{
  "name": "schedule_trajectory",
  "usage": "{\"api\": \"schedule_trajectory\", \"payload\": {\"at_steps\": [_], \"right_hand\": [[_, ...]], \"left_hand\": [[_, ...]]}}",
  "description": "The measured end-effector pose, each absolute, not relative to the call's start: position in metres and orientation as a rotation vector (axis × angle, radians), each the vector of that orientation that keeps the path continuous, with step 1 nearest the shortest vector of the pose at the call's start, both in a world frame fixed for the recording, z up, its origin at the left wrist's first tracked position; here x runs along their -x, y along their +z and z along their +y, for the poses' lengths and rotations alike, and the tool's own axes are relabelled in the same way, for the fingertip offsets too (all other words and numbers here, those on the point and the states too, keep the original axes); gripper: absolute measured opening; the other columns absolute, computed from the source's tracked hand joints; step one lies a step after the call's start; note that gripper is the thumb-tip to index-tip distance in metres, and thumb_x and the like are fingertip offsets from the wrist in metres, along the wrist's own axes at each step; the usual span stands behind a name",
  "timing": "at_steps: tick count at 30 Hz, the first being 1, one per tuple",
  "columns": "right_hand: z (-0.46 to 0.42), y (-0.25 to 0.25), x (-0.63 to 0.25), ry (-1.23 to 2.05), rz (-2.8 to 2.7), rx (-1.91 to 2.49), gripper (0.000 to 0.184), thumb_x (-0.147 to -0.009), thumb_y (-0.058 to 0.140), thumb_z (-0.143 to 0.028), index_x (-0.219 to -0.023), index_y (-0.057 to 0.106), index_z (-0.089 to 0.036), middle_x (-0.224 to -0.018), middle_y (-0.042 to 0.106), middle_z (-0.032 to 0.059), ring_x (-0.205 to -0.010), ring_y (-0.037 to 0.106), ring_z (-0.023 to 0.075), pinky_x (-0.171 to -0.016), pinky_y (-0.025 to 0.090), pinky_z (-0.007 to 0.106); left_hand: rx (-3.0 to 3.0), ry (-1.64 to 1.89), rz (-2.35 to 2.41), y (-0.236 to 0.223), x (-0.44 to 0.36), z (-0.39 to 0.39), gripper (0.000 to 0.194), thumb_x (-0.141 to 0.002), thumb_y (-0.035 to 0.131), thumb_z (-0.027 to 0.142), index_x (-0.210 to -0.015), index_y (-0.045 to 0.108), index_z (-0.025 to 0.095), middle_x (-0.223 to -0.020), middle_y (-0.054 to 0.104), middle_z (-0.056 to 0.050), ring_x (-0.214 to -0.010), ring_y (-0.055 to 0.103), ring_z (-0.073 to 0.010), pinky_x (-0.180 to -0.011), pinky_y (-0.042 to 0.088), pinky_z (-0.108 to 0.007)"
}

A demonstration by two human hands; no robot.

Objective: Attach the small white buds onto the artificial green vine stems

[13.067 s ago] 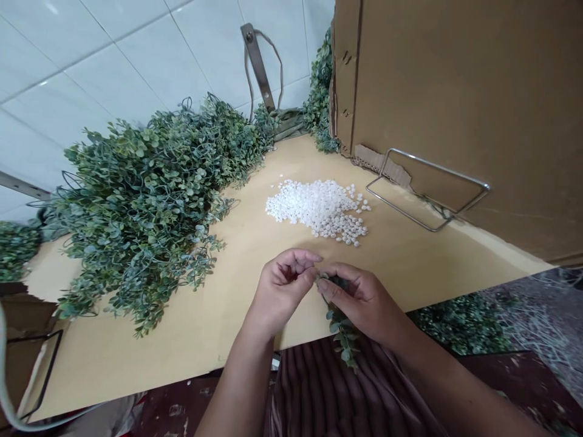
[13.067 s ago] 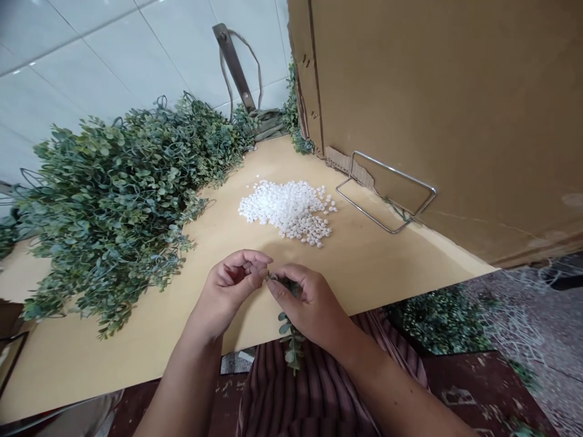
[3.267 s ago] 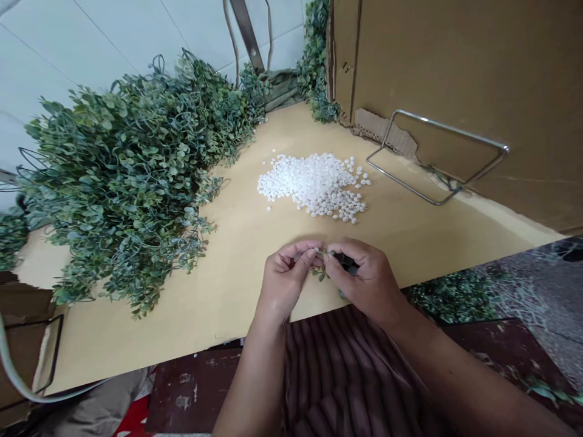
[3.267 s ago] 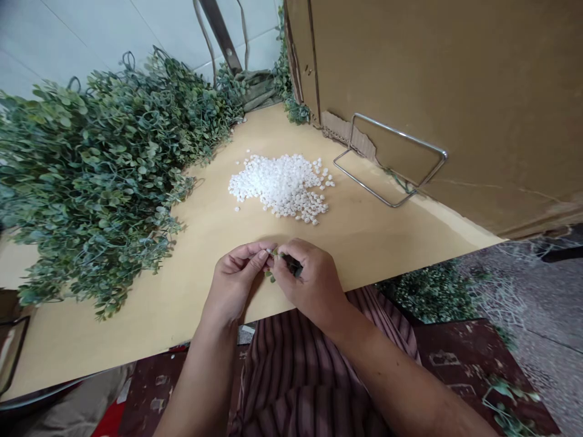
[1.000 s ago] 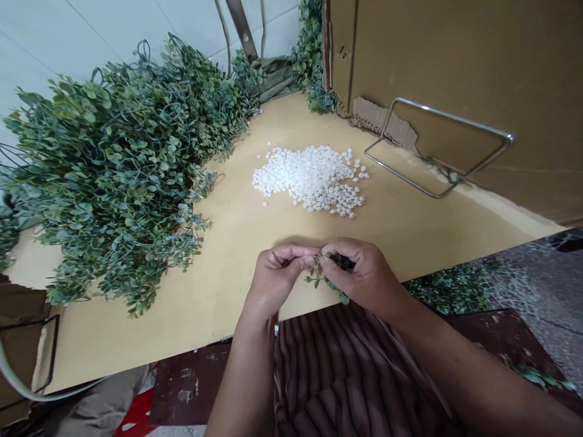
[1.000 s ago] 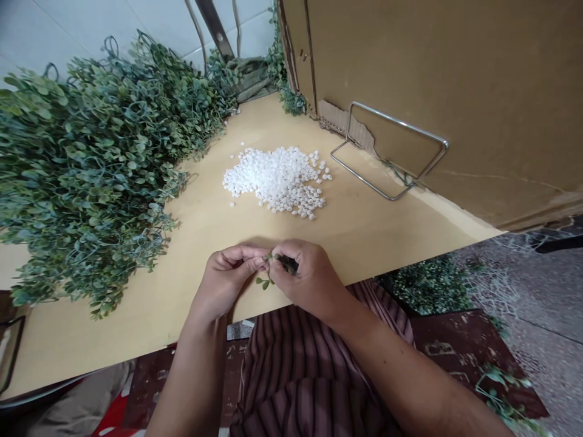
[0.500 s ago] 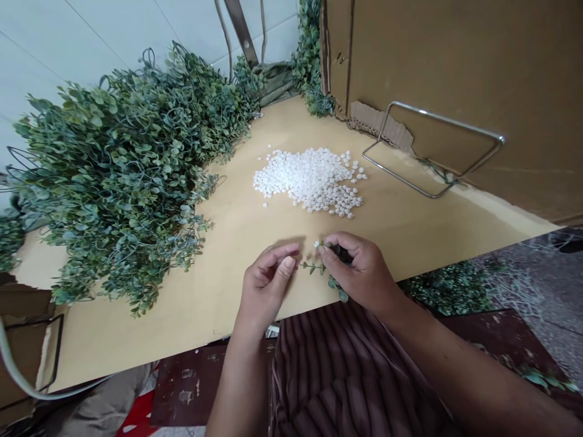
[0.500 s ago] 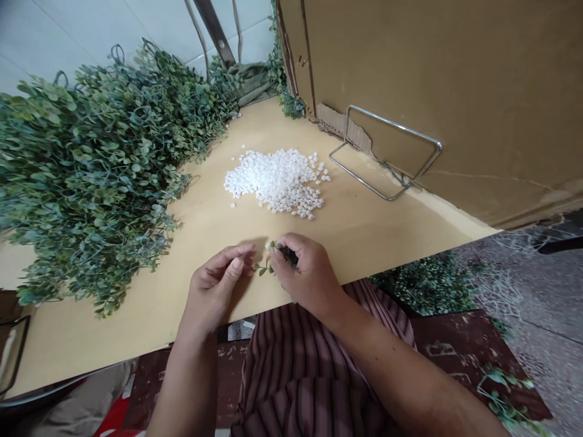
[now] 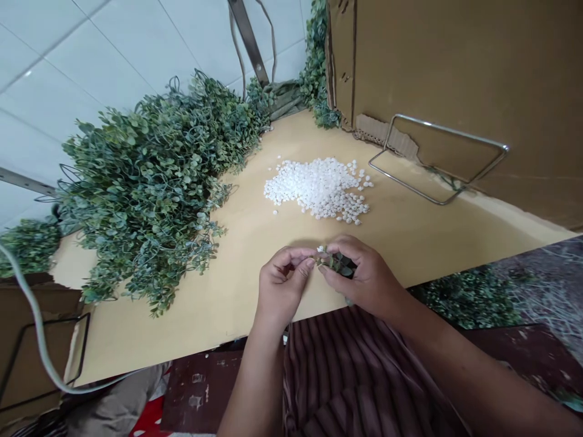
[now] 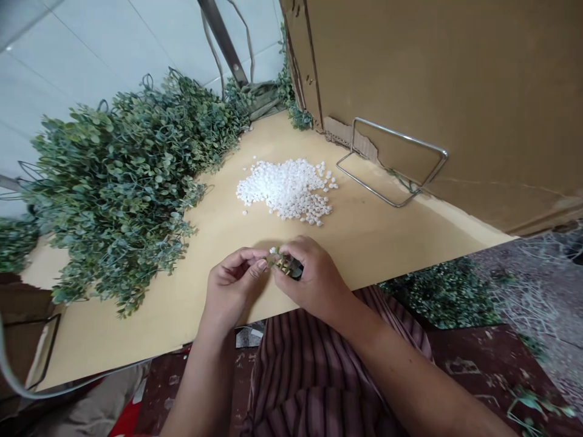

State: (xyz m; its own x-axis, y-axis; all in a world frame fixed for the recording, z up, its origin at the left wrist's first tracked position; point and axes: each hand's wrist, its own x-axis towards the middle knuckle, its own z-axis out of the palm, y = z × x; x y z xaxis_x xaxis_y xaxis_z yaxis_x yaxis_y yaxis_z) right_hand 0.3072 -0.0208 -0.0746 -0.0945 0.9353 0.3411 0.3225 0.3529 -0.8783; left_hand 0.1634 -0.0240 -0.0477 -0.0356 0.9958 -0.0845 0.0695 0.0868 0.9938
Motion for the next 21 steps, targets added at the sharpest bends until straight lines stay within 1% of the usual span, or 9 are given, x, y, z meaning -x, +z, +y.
{"api": "schedule_trajectory", "payload": {"at_steps": [3, 7, 10, 12, 14, 16, 18, 21], "right_hand": [[-0.021, -0.074, -0.306, 0.84, -1.593, 1.16, 0.006, -0.077, 0.053, -0.02, -0.071, 0.054, -0.019, -0.066, 0.056, 0.0005, -0.064, 0.054, 0.0141, -0.061, 0.043, 0.024], [-0.023, -0.07, -0.307, 0.899, -1.566, 1.149, 0.015, -0.08, 0.051, -0.021, -0.065, 0.051, -0.019, -0.057, 0.046, -0.0036, -0.054, 0.044, 0.0105, -0.051, 0.038, 0.021], [-0.024, -0.07, -0.308, 0.911, -1.538, 1.159, 0.018, -0.08, 0.049, -0.02, -0.062, 0.046, -0.019, -0.056, 0.04, -0.0043, -0.051, 0.039, 0.0093, -0.047, 0.035, 0.02], [-0.024, -0.07, -0.307, 0.939, -1.515, 1.173, 0.019, -0.079, 0.048, -0.021, -0.061, 0.044, -0.019, -0.055, 0.038, -0.0045, -0.049, 0.037, 0.0091, -0.045, 0.033, 0.02], [-0.024, -0.071, -0.306, 0.952, -1.49, 1.186, 0.019, -0.079, 0.048, -0.021, -0.061, 0.044, -0.019, -0.055, 0.037, -0.0044, -0.049, 0.036, 0.0091, -0.044, 0.032, 0.02], [-0.024, -0.072, -0.306, 0.948, -1.471, 1.187, 0.017, -0.078, 0.048, -0.021, -0.061, 0.044, -0.019, -0.055, 0.038, -0.0041, -0.049, 0.037, 0.0093, -0.044, 0.033, 0.021], [-0.024, -0.071, -0.305, 0.946, -1.46, 1.179, 0.016, -0.077, 0.048, -0.022, -0.061, 0.045, -0.019, -0.055, 0.039, -0.0039, -0.049, 0.037, 0.0094, -0.044, 0.033, 0.021], [-0.024, -0.07, -0.306, 0.966, -1.444, 1.18, 0.016, -0.078, 0.049, -0.023, -0.062, 0.047, -0.019, -0.056, 0.04, -0.0038, -0.049, 0.038, 0.0093, -0.045, 0.034, 0.021]], "left_hand": [[-1.199, 1.11, 1.326, -0.044, -0.165, -0.021, 0.012, -0.065, 0.075, 0.022, -0.075, 0.072, 0.016, -0.072, 0.07, -0.003, -0.068, 0.061, -0.0127, -0.068, 0.05, -0.024], [-1.301, 1.03, 1.347, -0.046, -0.158, 0.004, 0.015, -0.068, 0.071, 0.026, -0.079, 0.072, 0.015, -0.069, 0.069, -0.003, -0.062, 0.058, -0.0121, -0.063, 0.047, -0.024], [-1.48, 1.08, 1.579, -0.053, -0.144, 0.037, 0.014, -0.072, 0.066, 0.024, -0.08, 0.071, 0.015, -0.079, 0.069, -0.005, -0.069, 0.059, -0.0138, -0.068, 0.047, -0.025], [-1.659, 0.986, 1.839, -0.058, -0.134, 0.059, 0.017, -0.072, 0.066, 0.022, -0.087, 0.072, 0.017, -0.083, 0.067, -0.006, -0.066, 0.057, -0.014, -0.068, 0.045, -0.027], [-1.849, 0.81, 1.979, -0.06, -0.129, 0.073, 0.018, -0.073, 0.064, 0.019, -0.089, 0.072, 0.018, -0.085, 0.066, -0.007, -0.068, 0.058, -0.0161, -0.071, 0.044, -0.029], [-1.968, 0.663, 2.044, -0.06, -0.128, 0.08, 0.019, -0.076, 0.059, 0.015, -0.088, 0.072, 0.018, -0.086, 0.066, -0.008, -0.073, 0.06, -0.0192, -0.073, 0.044, -0.03], [-2.005, 0.592, 2.084, -0.059, -0.13, 0.081, 0.02, -0.078, 0.054, 0.014, -0.088, 0.071, 0.018, -0.088, 0.068, -0.009, -0.078, 0.061, -0.0211, -0.074, 0.043, -0.031], [-1.966, 0.557, 2.131, -0.058, -0.132, 0.082, 0.019, -0.08, 0.053, 0.016, -0.089, 0.069, 0.02, -0.089, 0.068, -0.007, -0.079, 0.062, -0.0206, -0.074, 0.044, -0.03]]}}
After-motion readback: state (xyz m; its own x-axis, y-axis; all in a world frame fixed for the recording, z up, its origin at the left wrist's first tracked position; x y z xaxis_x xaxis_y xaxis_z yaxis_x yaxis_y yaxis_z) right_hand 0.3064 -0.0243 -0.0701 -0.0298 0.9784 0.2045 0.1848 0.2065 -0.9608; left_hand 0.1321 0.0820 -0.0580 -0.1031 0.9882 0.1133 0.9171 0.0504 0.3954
